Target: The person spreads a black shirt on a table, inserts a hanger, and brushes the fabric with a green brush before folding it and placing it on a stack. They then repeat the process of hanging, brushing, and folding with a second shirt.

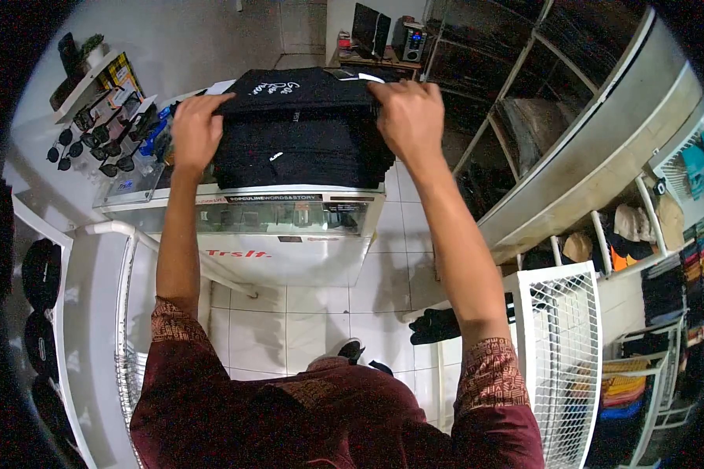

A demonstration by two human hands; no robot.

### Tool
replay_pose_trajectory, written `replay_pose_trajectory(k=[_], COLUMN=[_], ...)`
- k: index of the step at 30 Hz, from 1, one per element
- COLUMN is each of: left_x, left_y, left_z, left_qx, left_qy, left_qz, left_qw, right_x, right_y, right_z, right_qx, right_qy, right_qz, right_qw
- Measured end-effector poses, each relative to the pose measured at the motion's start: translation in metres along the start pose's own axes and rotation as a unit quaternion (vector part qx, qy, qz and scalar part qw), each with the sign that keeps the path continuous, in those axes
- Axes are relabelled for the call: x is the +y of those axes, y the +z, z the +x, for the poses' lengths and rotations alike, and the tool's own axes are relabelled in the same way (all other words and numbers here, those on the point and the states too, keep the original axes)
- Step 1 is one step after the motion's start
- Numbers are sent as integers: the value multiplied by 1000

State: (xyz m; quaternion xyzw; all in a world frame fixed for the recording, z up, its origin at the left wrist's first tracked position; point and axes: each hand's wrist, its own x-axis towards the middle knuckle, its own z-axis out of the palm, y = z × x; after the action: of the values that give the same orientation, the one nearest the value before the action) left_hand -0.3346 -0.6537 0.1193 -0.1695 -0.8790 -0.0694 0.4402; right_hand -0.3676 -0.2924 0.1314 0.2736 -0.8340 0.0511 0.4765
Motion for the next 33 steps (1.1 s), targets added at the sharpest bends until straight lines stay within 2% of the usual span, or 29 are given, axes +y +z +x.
replay_pose_trajectory(k=[2, 4, 5, 6, 8, 9, 10, 11, 12, 14, 15, 16, 17, 18, 19, 20, 21, 22, 24, 25, 26, 28, 29, 31, 32, 33], left_x=[16, 20, 16, 8, 8, 4, -3, -13, -16, 4, 7, 12, 16, 19, 20, 23, 32, 38, 43, 40, 42, 53, 63, 94, 108, 120], left_y=[-38, -66, -65, -64, -56, -42, -19, 7, 26, 41, 45, 49, 50, 48, 46, 45, 39, 41, 48, 49, 49, 46, 45, 42, 42, 48], left_z=[-4, -25, -38, -44, -32, -24, -16, -12, -16, -24, -37, -50, -59, -66, -74, -81, -80, -81, -79, -82, -86, -89, -90, -85, -84, -88], left_qx=[45, -18, -24, -40, -11, 12, 37, 37, 50, 23, 27, 88, 147, 150, 126, 94, 105, 99, 182, 202, 203, 258, 256, 266, 270, 239], left_qy=[-9, -73, -135, -184, -202, -219, -235, -232, -192, -252, -253, -279, -304, -303, -404, -495, -551, -552, -552, -558, -560, -552, -552, -559, -560, -521], left_qz=[-93, -194, -315, -387, -302, -353, -403, -330, -192, 57, 58, 63, 68, 66, -67, -197, -405, -402, -543, -563, -562, -648, -648, -688, -707, -743], left_qw=[995, 978, 939, 903, 932, 909, 884, 914, 961, 966, 965, 954, 939, 939, 903, 841, 722, 723, 606, 575, 574, 458, 458, 378, 336, 347], right_x=[-6, -2, 6, 9, 16, 24, 30, 32, 29, 16, 7, 3, -4, -10, -14, -19, -23, -21, -14, -15, -15, -28, -32, -40, -40, -37], right_y=[-41, -74, -75, -72, -59, -27, -7, 17, 41, 69, 65, 60, 50, 41, 33, 24, 19, 24, 37, 38, 38, 15, -2, -35, -43, -52], right_z=[2, -10, -18, -17, -8, -8, -2, -7, -16, -39, -43, -51, -59, -64, -61, -59, -62, -68, -72, -74, -77, -73, -73, -77, -87, -99], right_qx=[13, -128, -130, -127, -200, -118, -139, -132, -124, -153, -155, -140, -121, -106, -106, -116, -124, -126, -66, -48, -51, -20, -19, -35, -32, -65], right_qy=[-6, 21, 5, 7, 179, 175, 238, 259, 276, 362, 414, 447, 457, 469, 471, 511, 547, 552, 514, 518, 518, 533, 534, 597, 597, 610], right_qz=[45, 100, 174, 171, 318, 430, 422, 336, 247, 144, 109, 124, 129, 133, 132, 234, 333, 333, 323, 359, 358, 425, 424, 500, 498, 531], right_qw=[999, 986, 976, 977, 909, 878, 864, 896, 921, 908, 890, 875, 872, 867, 866, 819, 758, 754, 792, 775, 775, 732, 731, 627, 628, 585])
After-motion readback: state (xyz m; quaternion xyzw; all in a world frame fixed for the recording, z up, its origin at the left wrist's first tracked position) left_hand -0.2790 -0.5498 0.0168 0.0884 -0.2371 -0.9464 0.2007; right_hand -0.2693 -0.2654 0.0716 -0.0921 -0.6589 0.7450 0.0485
